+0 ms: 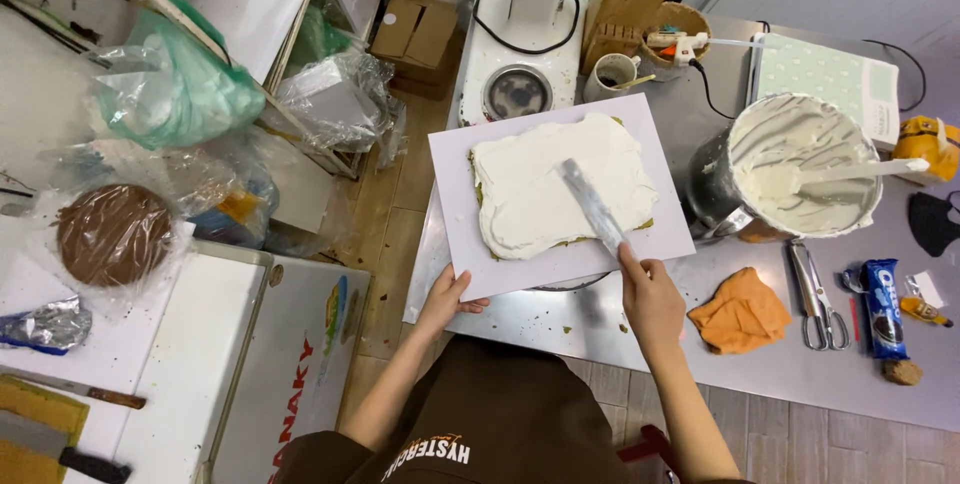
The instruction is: Spreading and smoothing frosting on cake layers using a spatula in a kitchen environment.
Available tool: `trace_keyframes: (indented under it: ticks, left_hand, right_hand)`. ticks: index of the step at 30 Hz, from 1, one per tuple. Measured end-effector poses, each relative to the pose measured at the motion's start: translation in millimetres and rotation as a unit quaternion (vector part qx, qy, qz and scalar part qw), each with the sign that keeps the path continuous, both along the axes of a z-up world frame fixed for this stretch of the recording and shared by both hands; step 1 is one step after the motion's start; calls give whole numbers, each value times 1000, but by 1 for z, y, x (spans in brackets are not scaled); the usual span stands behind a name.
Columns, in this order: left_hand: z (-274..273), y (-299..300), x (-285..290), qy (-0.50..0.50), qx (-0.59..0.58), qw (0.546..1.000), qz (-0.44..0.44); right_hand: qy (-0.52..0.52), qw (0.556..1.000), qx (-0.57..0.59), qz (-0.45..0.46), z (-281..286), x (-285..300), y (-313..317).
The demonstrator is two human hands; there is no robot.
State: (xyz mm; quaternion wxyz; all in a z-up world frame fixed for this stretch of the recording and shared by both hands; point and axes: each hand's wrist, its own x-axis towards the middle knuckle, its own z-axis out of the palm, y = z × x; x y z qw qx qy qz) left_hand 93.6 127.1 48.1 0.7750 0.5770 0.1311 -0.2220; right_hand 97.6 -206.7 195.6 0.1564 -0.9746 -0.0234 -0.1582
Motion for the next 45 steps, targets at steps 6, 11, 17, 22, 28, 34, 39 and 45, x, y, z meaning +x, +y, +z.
trace_keyframes:
  ticks: [6,11,17,22,28,34,39,45]
  left_hand:
    - [10,1,0,2,6,1000,-10]
    - [14,4,3,10,19,999,-30]
    - [21,3,4,12,30,999,-34]
    - [26,2,2,20,45,998,-27]
    - [18,0,-3,4,28,999,-16]
    - [12,-1,-2,-8,9,1000,-11]
    - [20,-2,-3,-2,25,999,-23]
    - [30,-7,-6,12,29,999,-17]
  right_hand:
    - [209,951,229,-3,6,-33,13]
    - [175,950,254,-42,-14,-9,-5]
    - [153,959,239,7,-1,-14,29]
    - [150,979,140,17,11,-15,8]
    - [117,989,85,14,7,-39,27]
    - [42,992,40,111,-22,-26,38]
    - [25,999,3,-27,-9,-2,10]
    - [80,985,138,-72,-27,-24,5]
